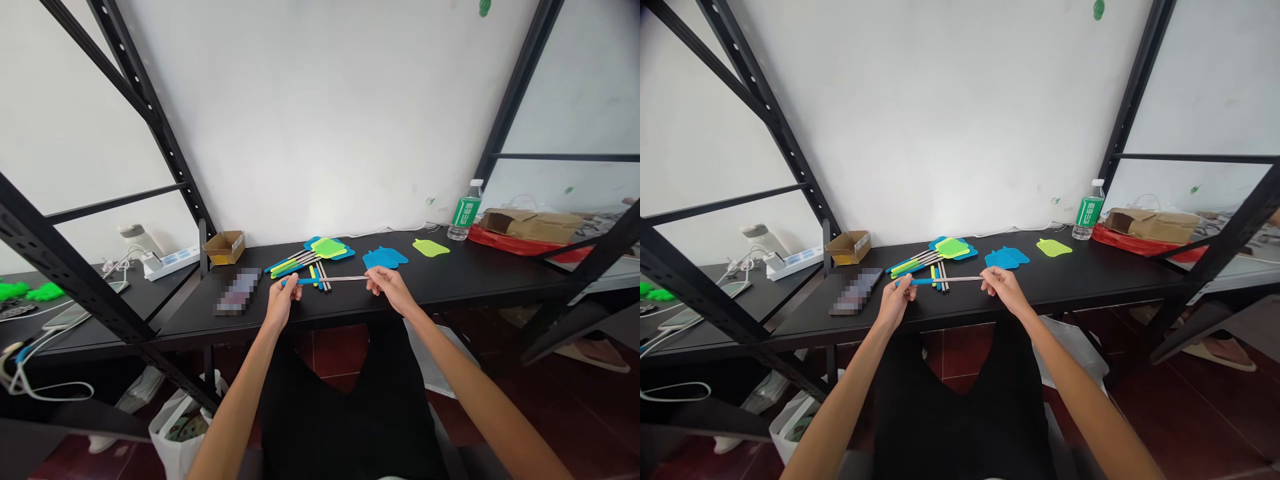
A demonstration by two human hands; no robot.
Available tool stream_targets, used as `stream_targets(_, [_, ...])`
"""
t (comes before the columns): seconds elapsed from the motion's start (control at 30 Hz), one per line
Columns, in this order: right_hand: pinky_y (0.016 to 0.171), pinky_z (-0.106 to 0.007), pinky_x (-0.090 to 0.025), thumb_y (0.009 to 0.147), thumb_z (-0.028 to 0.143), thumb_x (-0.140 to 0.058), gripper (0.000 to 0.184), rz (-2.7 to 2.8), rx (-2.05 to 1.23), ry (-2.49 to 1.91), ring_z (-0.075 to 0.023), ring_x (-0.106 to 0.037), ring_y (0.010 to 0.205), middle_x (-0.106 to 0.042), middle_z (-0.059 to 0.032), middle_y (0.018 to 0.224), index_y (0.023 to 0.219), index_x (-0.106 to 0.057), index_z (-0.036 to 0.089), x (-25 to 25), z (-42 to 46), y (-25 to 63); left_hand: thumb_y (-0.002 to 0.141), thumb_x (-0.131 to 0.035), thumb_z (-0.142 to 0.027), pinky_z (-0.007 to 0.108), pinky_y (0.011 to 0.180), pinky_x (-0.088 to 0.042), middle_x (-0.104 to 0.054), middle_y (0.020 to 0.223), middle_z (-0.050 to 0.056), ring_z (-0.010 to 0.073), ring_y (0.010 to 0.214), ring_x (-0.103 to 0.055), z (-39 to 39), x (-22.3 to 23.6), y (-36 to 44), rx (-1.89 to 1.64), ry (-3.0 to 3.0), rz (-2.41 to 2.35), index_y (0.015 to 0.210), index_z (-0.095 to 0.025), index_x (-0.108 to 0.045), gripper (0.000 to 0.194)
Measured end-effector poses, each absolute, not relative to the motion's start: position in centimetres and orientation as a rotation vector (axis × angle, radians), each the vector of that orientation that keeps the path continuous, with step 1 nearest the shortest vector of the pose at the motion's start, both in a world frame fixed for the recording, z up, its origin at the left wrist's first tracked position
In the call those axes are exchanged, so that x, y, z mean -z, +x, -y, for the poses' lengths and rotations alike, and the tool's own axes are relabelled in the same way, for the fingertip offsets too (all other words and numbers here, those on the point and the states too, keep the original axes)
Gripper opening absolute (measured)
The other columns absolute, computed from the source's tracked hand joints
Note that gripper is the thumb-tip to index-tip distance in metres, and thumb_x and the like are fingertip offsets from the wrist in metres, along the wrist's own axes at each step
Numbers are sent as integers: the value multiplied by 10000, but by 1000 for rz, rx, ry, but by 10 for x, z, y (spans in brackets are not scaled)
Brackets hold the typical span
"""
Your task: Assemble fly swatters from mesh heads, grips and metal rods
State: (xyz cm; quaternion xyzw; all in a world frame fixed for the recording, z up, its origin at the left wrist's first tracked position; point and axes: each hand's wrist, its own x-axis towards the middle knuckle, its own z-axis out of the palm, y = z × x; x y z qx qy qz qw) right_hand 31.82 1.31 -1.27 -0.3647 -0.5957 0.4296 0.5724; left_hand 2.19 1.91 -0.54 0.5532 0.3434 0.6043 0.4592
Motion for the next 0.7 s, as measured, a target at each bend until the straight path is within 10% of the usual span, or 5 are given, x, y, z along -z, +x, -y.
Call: stream_targets(0.7, [532, -277, -394, 789, 495, -738, 322, 1340, -928, -923, -129, -493, 568, -672, -50, 712, 742, -680, 181, 16, -16, 319, 874, -643, -479, 246, 526, -362, -515, 582, 1, 107, 537, -453, -17, 3, 23, -1494, 1389, -877, 677, -165, -587, 375])
